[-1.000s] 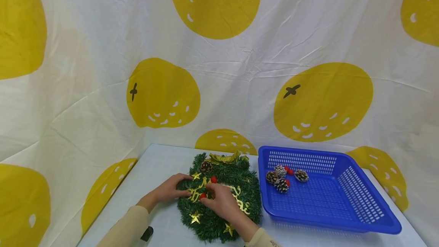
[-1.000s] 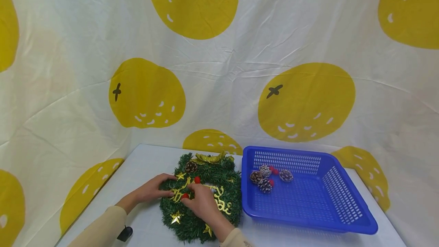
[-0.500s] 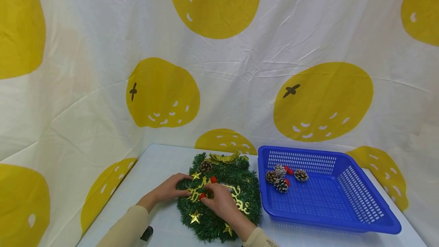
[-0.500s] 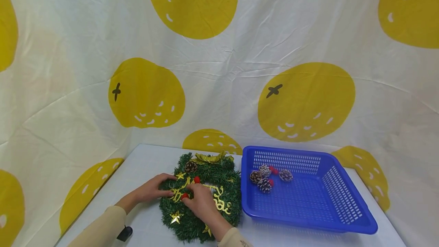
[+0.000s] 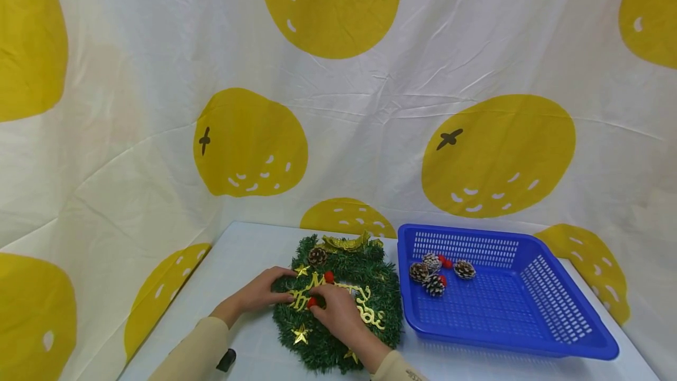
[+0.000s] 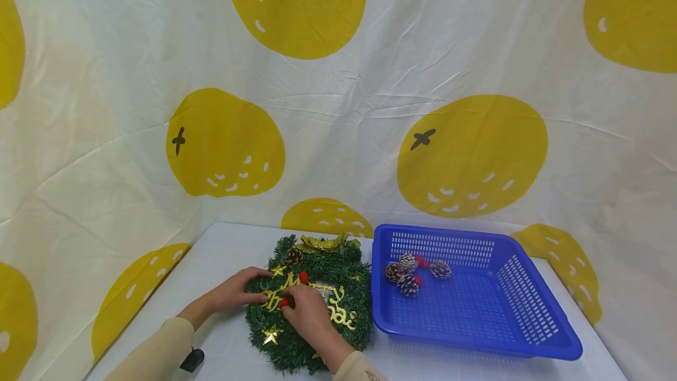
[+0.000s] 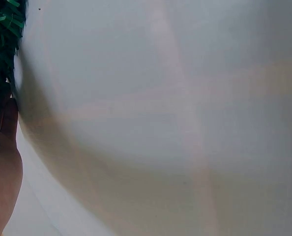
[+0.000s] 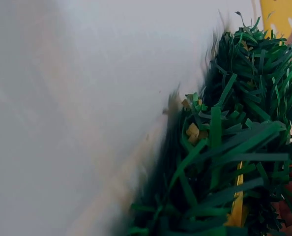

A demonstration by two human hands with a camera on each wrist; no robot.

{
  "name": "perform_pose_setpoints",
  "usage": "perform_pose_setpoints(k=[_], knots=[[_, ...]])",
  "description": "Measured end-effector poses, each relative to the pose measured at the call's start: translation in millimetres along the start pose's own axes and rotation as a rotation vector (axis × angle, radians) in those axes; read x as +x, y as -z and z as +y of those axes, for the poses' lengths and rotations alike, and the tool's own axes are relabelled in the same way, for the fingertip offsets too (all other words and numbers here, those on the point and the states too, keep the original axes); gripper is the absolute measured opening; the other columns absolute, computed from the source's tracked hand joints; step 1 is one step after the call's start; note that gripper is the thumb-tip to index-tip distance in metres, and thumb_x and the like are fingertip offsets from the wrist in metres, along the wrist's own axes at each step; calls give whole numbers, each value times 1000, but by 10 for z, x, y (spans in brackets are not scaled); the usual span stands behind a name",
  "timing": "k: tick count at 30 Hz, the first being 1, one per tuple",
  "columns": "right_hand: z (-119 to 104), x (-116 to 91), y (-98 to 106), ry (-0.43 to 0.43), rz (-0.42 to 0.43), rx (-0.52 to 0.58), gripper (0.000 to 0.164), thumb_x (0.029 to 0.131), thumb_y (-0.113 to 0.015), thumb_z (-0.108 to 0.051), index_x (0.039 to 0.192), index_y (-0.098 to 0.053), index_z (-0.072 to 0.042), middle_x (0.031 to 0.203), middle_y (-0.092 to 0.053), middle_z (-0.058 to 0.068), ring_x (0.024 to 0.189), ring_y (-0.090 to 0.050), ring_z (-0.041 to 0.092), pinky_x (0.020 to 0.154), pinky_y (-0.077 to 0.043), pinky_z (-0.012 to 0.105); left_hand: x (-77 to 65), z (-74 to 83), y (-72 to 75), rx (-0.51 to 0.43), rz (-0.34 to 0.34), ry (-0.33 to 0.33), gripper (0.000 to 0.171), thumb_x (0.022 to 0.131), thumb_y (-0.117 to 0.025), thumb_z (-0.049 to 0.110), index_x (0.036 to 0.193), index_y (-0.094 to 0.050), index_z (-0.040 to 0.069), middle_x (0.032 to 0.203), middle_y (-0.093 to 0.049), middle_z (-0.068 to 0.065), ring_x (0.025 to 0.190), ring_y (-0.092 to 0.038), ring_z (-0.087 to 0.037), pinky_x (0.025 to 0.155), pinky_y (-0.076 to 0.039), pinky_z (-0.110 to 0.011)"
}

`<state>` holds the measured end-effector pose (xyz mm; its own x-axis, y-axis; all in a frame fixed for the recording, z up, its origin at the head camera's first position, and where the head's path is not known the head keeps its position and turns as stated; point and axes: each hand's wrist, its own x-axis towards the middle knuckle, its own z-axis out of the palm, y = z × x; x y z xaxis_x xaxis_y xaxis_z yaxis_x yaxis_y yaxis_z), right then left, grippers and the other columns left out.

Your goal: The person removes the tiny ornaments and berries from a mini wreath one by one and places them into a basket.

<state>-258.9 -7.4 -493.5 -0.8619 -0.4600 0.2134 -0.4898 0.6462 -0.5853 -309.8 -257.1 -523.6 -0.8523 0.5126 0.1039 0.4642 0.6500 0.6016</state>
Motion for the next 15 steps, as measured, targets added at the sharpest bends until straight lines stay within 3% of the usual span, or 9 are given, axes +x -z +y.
perform_pose_setpoints(k=[15], knots=[[3, 1, 6, -8, 11, 13, 24, 86, -76, -14, 110, -74, -13, 104, -72, -4, 92, -67, 13, 74, -56, 32, -1, 15, 12, -5, -5, -3, 58, 90, -70, 41, 134, -55, 8, 134, -53, -13, 127, -46, -38, 101, -38, -60]])
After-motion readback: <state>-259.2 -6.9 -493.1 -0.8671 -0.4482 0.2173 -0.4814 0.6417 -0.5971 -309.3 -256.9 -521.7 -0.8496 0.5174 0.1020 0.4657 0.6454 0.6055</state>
